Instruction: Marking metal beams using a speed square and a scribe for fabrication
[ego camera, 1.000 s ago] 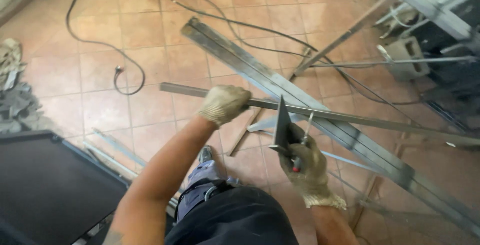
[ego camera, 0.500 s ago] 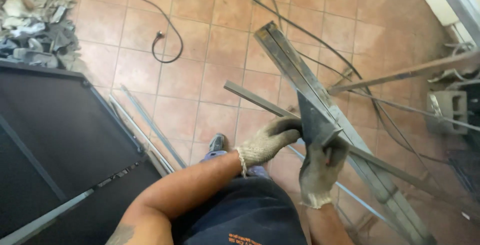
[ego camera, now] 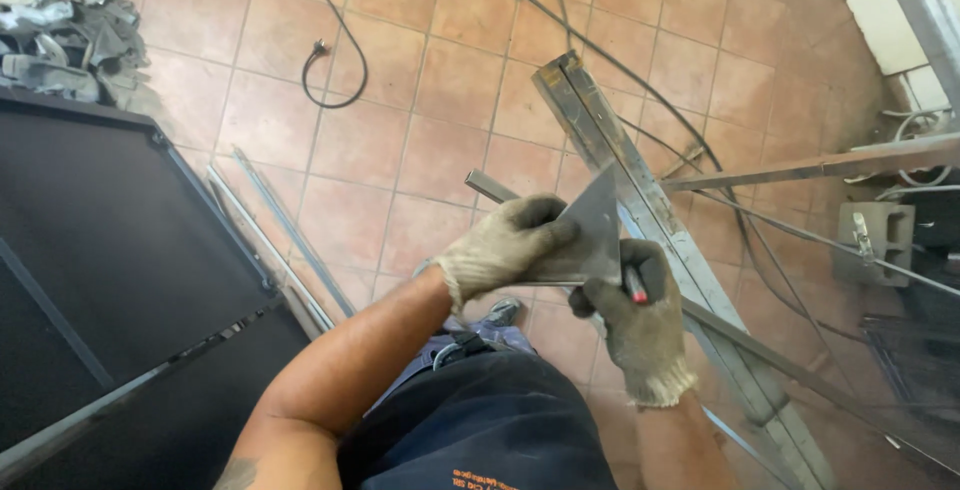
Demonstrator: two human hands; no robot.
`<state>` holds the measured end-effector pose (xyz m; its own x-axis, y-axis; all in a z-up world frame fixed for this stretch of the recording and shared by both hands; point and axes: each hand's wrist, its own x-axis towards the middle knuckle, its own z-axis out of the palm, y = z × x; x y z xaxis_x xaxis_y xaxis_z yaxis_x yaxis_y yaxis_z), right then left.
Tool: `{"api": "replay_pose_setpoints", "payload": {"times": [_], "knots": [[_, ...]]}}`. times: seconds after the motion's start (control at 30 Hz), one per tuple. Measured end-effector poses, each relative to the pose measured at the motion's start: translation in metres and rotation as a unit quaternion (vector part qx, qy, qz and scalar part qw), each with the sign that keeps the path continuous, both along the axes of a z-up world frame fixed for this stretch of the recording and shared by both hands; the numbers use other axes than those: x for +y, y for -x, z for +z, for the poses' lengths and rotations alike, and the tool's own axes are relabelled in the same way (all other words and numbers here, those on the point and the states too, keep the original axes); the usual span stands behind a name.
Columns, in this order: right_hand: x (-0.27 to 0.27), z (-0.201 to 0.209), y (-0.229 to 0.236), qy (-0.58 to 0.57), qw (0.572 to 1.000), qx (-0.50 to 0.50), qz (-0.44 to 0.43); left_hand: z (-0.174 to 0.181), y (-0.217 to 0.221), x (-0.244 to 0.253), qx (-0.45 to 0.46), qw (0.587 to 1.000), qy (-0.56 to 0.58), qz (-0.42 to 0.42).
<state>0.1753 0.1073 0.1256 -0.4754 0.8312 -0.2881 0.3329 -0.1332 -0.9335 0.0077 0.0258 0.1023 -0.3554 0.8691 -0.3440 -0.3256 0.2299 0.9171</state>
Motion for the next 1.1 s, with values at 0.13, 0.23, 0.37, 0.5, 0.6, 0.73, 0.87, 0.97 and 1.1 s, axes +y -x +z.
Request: {"api": "replay_pose_setpoints", "payload": {"times": [0.13,0.23,0.37,0.5,0.6,0.73,0.87,0.97,1.1], "knots": [[0.003,-0.047,-0.004,0.12,0.968,0.206,-0.084,-0.09,-0.034,-0.01,-0.315,0.902,-0.29,0.051],[-0.012,-0.047,-0.002,0.116,0.95,0.255,-0.139,-0.069,-0.064,-0.017,-0.446,0.843,-0.252,0.166],[-0.007,-0.041,-0.004,-0.226,0.974,0.013,-0.019,-0.073,-0.048,-0.01,-0.481,0.817,-0.075,0.309],[0.017,-0.068,0.004,-0.573,0.805,-0.03,0.152,-0.072,-0.02,-0.009,-0.422,0.871,0.014,0.252],[0.008,-0.051,0.026,-0.582,0.783,-0.12,0.184,-0.083,-0.016,-0.001,-0.371,0.891,0.048,0.259],[0.0,-0.038,0.051,-0.584,0.738,-0.244,0.235,-0.079,-0.001,-0.01,-0.293,0.927,0.086,0.217],[0.0,-0.047,0.047,-0.594,0.744,-0.218,0.217,-0.048,0.007,-0.024,-0.111,0.983,0.094,0.111],[-0.01,-0.046,0.043,-0.539,0.797,-0.22,0.159,-0.02,0.0,-0.031,0.073,0.995,0.046,0.049],[-0.021,-0.066,0.022,-0.374,0.895,-0.24,0.037,-0.063,-0.014,-0.004,0.299,0.924,-0.228,0.074]]}}
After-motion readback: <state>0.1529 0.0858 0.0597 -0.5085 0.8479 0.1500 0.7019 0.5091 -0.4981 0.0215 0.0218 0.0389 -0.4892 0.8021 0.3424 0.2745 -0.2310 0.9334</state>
